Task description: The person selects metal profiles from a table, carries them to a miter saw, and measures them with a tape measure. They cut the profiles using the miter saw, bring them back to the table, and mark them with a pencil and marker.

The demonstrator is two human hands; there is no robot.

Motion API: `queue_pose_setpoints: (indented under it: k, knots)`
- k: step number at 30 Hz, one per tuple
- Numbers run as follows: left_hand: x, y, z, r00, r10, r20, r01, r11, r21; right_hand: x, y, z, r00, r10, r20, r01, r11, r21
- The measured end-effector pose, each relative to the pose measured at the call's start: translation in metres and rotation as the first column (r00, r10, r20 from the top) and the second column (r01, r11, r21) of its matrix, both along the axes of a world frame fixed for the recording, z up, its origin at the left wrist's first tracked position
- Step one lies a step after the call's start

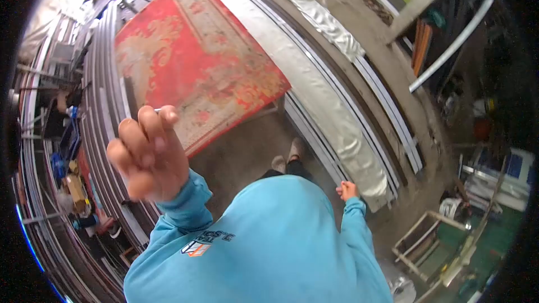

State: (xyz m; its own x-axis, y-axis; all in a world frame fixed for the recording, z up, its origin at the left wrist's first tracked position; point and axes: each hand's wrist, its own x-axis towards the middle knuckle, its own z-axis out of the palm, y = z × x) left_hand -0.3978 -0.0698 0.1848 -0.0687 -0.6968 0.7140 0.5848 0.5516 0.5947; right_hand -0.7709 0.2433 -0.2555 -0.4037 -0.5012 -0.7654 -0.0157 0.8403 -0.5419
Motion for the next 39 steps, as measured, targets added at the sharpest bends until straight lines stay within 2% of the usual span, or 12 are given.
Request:
queue_pose_setpoints:
  k: [5, 8, 10, 17, 19, 22, 23, 24, 28, 33, 37, 39]
  knots:
    - [0.007, -0.033, -0.075, 0.942, 0.243, 0.232, -0.290, 0.937, 0.194, 0.016, 0.043, -0.001, 0.995, -0.090, 0.034, 0.083, 0.983, 0.166]
    - [0.006, -0.061, -0.126, 0.885, 0.079, 0.458, -0.314, 0.828, 0.464, 0.037, 0.059, 0.001, 0.988, -0.146, 0.046, 0.132, 0.964, 0.232]
    - [-0.009, -0.080, -0.142, 0.828, -0.016, 0.560, -0.300, 0.832, 0.467, 0.050, 0.062, 0.001, 0.987, -0.149, 0.060, 0.128, 0.955, 0.269]
    - [-0.055, -0.137, -0.264, 0.482, -0.148, 0.864, -0.260, 0.917, 0.303, 0.067, 0.029, -0.035, 0.976, -0.167, 0.138, 0.144, 0.976, 0.163]
    - [-0.071, -0.144, -0.315, 0.200, 0.129, 0.971, -0.299, 0.952, -0.065, 0.063, 0.008, -0.058, 0.979, -0.136, 0.150, 0.125, 0.989, 0.078]
    - [-0.107, -0.154, -0.320, 0.033, 0.112, 0.993, -0.202, 0.974, -0.103, 0.062, -0.031, -0.109, 0.998, -0.034, 0.050, 0.038, 0.996, -0.077]
    - [-0.116, -0.159, -0.330, -0.044, 0.184, 0.982, -0.110, 0.976, -0.188, 0.064, -0.040, -0.127, 0.997, 0.037, -0.075, -0.046, 0.990, -0.135]
    - [-0.126, -0.168, -0.341, -0.111, 0.261, 0.959, -0.010, 0.965, -0.264, 0.060, -0.066, -0.109, 1.000, 0.025, -0.009, -0.025, 0.995, -0.094]
    - [-0.155, -0.194, -0.366, -0.223, 0.322, 0.920, 0.261, 0.929, -0.261, 0.059, -0.102, -0.171, 0.983, 0.142, -0.115, -0.156, 0.980, -0.124]
    - [-0.157, -0.200, -0.371, -0.194, 0.313, 0.930, 0.258, 0.931, -0.260, 0.040, -0.129, -0.270, 0.992, 0.003, -0.122, -0.005, 1.000, -0.015]
    - [-0.162, -0.201, -0.369, -0.242, 0.279, 0.929, 0.255, 0.942, -0.217, 0.007, -0.160, -0.304, 0.892, 0.410, -0.192, -0.308, 0.861, 0.406]
    - [-0.159, -0.202, -0.372, -0.247, 0.227, 0.942, 0.228, 0.958, -0.171, -0.008, -0.181, -0.315, 0.818, 0.548, -0.173, -0.420, 0.776, 0.471]
